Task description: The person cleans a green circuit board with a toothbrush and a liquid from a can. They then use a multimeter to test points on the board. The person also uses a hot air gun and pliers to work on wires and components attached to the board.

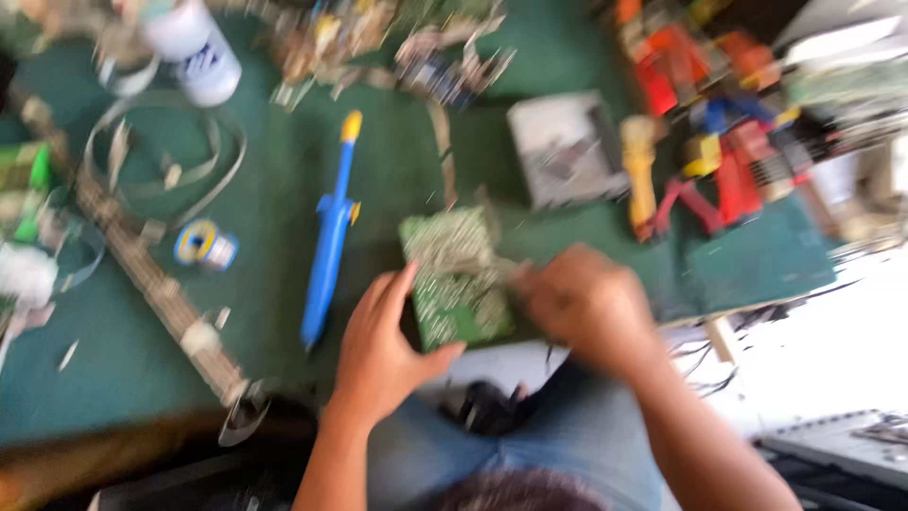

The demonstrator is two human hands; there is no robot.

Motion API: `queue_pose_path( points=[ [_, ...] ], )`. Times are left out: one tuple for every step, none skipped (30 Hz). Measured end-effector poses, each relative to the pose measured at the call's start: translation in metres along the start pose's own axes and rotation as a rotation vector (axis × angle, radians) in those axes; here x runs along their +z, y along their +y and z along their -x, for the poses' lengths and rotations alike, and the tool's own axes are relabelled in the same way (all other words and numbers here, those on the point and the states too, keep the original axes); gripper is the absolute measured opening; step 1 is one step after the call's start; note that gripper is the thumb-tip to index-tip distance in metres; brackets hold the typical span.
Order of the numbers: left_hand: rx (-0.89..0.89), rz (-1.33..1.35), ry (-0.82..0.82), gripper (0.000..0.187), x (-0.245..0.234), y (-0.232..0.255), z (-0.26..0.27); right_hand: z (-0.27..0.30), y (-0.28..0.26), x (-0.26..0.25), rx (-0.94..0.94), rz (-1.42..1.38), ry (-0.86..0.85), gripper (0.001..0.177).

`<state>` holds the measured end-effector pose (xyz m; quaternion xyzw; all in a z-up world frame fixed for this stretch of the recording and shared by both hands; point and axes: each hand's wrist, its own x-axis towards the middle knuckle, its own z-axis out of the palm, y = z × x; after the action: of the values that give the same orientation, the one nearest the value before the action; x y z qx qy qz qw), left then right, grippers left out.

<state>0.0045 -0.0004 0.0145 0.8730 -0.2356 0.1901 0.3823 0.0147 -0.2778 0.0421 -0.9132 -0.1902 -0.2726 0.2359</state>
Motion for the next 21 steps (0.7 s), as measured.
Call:
queue_pose_path(
  points=[
    [0.042,0.015,0.011,0.110,0.000,0.002,0.001,0.005,-0.009,-0.010,-0.002,0.033,0.031,0.018],
    [-0.066,-0.011,-0.051,0.109,-0.001,0.003,0.004,0.012,-0.019,-0.017,-0.038,-0.200,-0.179,0.008],
    [-0.174,-0.039,-0.114,0.108,-0.001,0.002,0.006,0.020,-0.029,-0.022,-0.077,-0.435,-0.388,0.028],
    [-0.125,-0.027,-0.127,0.108,0.004,-0.003,0.010,0.024,-0.022,-0.029,-0.058,-0.407,-0.350,0.028],
    [-0.103,-0.077,-0.078,0.108,0.008,-0.010,0.014,0.028,-0.016,-0.035,0.016,-0.400,-0.215,0.030],
    [-0.095,-0.130,-0.022,0.108,0.011,-0.016,0.020,0.030,-0.010,-0.040,0.080,-0.401,-0.091,0.034],
    [-0.062,-0.121,-0.028,0.108,0.015,-0.021,0.017,0.040,0.009,-0.045,0.089,-0.382,-0.063,0.034],
    [-0.056,-0.108,0.004,0.110,0.019,-0.025,0.019,0.048,0.029,-0.049,0.257,-0.236,0.067,0.025],
    [-0.050,-0.095,0.035,0.112,0.022,-0.030,0.021,0.055,0.048,-0.053,0.424,-0.091,0.200,0.020],
    [-0.044,-0.094,0.035,0.112,0.023,-0.028,0.017,0.058,0.064,-0.059,0.425,-0.088,0.206,0.020],
    [-0.060,-0.140,0.024,0.112,0.024,-0.027,0.015,0.062,0.080,-0.064,0.497,0.050,0.230,0.021],
    [-0.080,-0.188,0.008,0.112,0.025,-0.024,0.015,0.068,0.095,-0.068,0.572,0.186,0.249,0.024],
    [-0.077,-0.188,0.003,0.112,0.025,-0.021,0.011,0.058,0.105,-0.075,0.578,0.186,0.249,0.024],
    [-0.101,-0.204,-0.030,0.113,0.021,-0.017,0.010,0.050,0.111,-0.080,0.531,0.214,0.283,0.016],
    [-0.124,-0.220,-0.063,0.113,0.019,-0.013,0.010,0.043,0.119,-0.084,0.483,0.242,0.316,0.014],
    [-0.122,-0.222,-0.079,0.113,0.017,-0.010,0.011,0.029,0.126,-0.090,0.499,0.240,0.313,0.014],
    [-0.114,-0.176,-0.042,0.125,0.016,-0.007,0.013,0.016,0.134,-0.096,0.406,0.246,0.347,0.017],
    [-0.104,-0.133,-0.016,0.137,0.013,-0.004,0.014,0.006,0.142,-0.099,0.324,0.250,0.380,0.023],
    [-0.101,-0.137,-0.044,0.137,0.006,0.006,0.023,0.008,0.131,-0.104,0.352,0.247,0.377,0.023],
    [-0.093,-0.071,0.025,0.123,0.001,0.015,0.026,0.003,0.123,-0.112,0.304,0.155,0.453,0.015],
    [-0.086,-0.004,0.093,0.109,-0.004,0.025,0.030,-0.003,0.115,-0.120,0.254,0.064,0.529,0.015]
  ],
)
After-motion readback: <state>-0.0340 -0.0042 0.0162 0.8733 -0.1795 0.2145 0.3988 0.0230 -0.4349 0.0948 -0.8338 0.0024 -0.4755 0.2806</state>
